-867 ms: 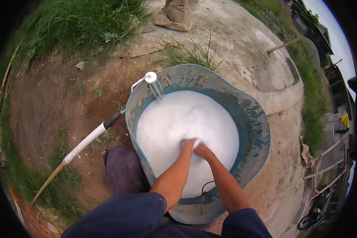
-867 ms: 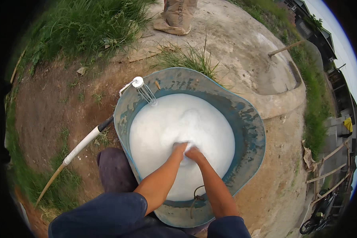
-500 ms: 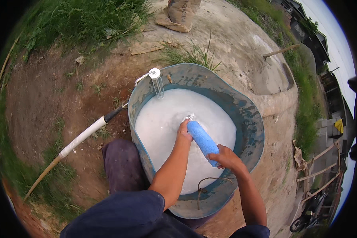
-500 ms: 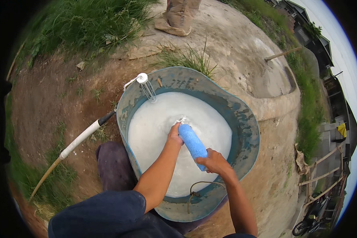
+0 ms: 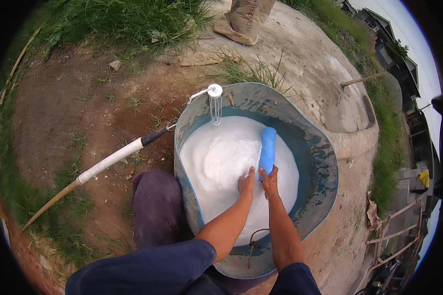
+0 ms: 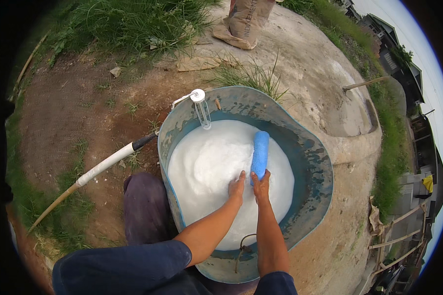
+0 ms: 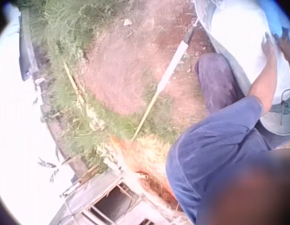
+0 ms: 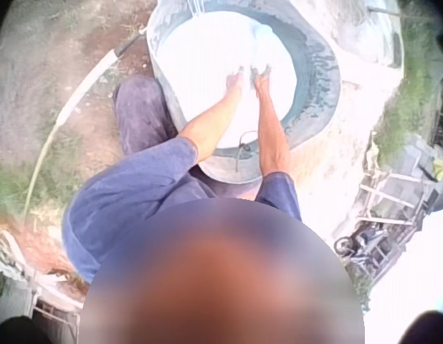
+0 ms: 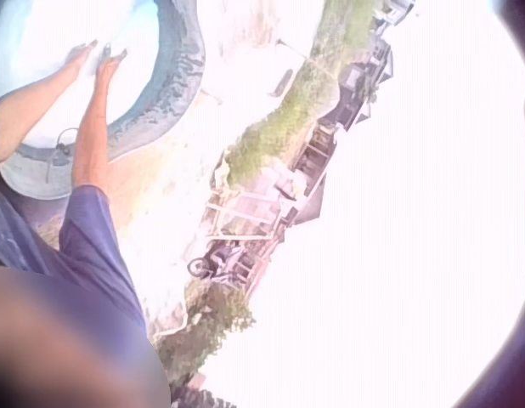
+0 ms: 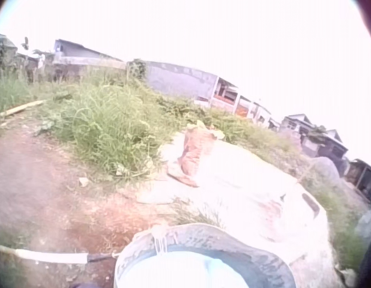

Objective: The person removes a paint roller from a bucket of soapy water, then repeatedly scrubs and rinses the roller with both hands. The person continues to squeeze and rinse the roller until it appears clean, then lifts it out of the bucket and walks away.

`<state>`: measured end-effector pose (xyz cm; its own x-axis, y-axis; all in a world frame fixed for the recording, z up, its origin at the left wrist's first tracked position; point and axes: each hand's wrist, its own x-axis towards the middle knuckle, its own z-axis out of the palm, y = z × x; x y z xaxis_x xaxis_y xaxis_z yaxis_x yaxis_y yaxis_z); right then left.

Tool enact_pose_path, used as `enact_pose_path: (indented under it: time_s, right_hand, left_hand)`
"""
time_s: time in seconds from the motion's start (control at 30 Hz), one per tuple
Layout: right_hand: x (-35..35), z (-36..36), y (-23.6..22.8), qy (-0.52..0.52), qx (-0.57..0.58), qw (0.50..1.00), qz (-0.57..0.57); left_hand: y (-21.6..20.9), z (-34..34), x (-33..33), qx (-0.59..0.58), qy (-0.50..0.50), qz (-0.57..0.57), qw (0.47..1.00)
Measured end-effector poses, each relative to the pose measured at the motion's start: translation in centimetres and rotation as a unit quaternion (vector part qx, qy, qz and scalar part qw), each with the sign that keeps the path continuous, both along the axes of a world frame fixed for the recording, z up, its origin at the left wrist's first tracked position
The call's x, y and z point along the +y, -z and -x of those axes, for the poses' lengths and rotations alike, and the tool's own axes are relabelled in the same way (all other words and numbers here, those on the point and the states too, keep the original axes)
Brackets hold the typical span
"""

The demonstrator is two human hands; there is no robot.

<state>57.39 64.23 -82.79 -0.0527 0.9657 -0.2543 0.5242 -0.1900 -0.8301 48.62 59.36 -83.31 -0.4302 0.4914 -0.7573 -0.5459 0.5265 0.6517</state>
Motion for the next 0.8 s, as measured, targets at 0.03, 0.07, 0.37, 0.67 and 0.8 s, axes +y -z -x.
enact_pose_path:
  time_s: [0.03,0.07,0.37,0.67,0.8]
  right_hand:
    - [-0.2,0.2,3.4,0.028,0.005,1.000,-0.011]
    - [-0.5,0.3,6.4,0.041,-0.029,0.997,-0.060]
    - [-1.5,-1.3,5.0,-0.109,-0.177,0.930,0.302]
    - [-6.2,-0.1,-24.2,-0.135,-0.253,0.955,0.077]
    - [-9.1,-1.8,-38.5,-0.047,-0.204,0.977,-0.034]
  left_hand:
    - [0.7,0.1,-0.4,0.012,0.024,0.069,0.997]
    - [1.3,0.1,-0.4,0.047,0.054,0.089,0.993]
    - [2.0,0.6,-1.5,0.050,0.169,0.129,0.976]
    - [-10.2,0.8,-1.5,-0.355,-0.156,-0.015,0.922]
    - [-19.0,1.5,-1.7,-0.345,-0.157,0.012,0.925]
